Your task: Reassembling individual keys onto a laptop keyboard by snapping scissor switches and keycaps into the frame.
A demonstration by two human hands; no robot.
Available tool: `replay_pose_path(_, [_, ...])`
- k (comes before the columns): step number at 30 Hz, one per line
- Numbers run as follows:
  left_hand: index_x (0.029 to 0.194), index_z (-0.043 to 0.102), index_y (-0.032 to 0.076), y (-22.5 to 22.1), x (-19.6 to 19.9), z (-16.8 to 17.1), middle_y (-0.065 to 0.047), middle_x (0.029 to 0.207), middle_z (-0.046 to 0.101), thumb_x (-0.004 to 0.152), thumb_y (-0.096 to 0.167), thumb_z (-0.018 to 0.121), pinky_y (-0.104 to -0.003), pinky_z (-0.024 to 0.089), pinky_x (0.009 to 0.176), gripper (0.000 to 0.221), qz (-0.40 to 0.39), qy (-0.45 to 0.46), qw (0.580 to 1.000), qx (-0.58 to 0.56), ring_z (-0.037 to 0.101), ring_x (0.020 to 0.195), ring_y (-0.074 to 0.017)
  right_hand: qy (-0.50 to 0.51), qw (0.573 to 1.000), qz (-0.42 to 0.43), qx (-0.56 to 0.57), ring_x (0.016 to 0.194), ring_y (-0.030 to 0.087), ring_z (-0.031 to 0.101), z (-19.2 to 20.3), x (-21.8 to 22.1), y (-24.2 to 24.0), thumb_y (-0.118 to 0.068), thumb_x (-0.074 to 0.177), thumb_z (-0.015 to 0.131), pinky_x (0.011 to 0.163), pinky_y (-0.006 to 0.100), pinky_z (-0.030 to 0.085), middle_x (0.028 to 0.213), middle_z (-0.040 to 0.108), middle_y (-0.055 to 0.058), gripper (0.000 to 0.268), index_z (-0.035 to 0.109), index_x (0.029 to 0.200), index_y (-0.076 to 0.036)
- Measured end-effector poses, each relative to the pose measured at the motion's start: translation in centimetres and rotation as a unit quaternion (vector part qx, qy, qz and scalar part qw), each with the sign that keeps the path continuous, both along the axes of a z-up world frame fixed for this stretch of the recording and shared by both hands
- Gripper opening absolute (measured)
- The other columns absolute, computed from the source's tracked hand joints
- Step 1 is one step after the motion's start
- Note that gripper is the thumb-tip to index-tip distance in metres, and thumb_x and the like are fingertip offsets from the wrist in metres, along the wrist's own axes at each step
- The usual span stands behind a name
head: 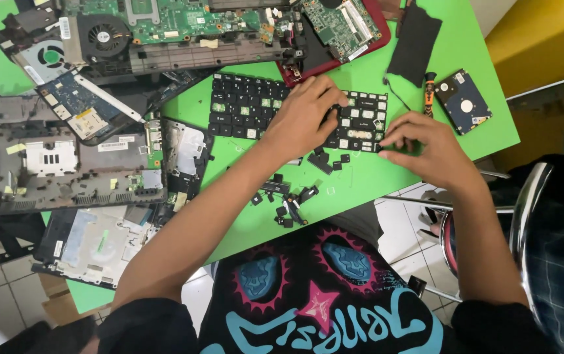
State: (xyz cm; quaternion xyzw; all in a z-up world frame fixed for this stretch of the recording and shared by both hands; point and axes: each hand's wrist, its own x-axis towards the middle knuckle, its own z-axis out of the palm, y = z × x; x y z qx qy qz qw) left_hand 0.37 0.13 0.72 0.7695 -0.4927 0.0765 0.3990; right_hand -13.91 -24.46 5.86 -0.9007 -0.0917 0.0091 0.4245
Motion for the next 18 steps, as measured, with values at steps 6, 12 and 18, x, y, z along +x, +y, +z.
replay_pose_path(6, [0.102, 0.060, 0.012, -0.1, 0.0, -0.2, -0.002, 0.099, 0.048, 0.094, 0.011, 0.059, -0.040, 0.045, 0.079, 0.008, 0.000, -0.005, 1.000, 0.012, 0.054, 0.094, -0.0273, 0.035, 0.999, -0.015, -0.032, 0.073, 0.025, 0.065, 0.4, 0.8, 0.3, -0.003, 0.081, 0.083, 0.062, 0.038, 0.053, 0.098, 0.071, 0.015, 0.012, 0.073, 0.088, 0.000])
replay_pose_path(12, [0.100, 0.059, 0.010, 0.0, -0.1, -0.2, -0.003, 0.100, 0.049, 0.095, 0.012, 0.059, -0.040, 0.044, 0.079, 0.006, 0.006, -0.020, 1.000, 0.004, 0.053, 0.095, -0.0277, 0.082, 0.996, -0.034, -0.013, 0.075, 0.024, 0.065, 0.3, 1.0, 0.4, -0.001, 0.081, 0.082, 0.064, 0.038, 0.053, 0.097, 0.071, 0.017, 0.011, 0.073, 0.087, 0.002])
replay_pose_path(18, [0.101, 0.060, 0.009, 0.0, 0.0, -0.2, -0.002, 0.099, 0.047, 0.095, 0.012, 0.059, -0.039, 0.044, 0.080, 0.007, 0.000, -0.033, 0.999, 0.005, 0.051, 0.094, -0.0262, 0.105, 0.994, -0.016, -0.021, 0.073, 0.025, 0.063, 0.9, 1.7, 0.4, 0.000, 0.080, 0.082, 0.065, 0.038, 0.051, 0.091, 0.070, 0.018, 0.011, 0.074, 0.085, 0.004])
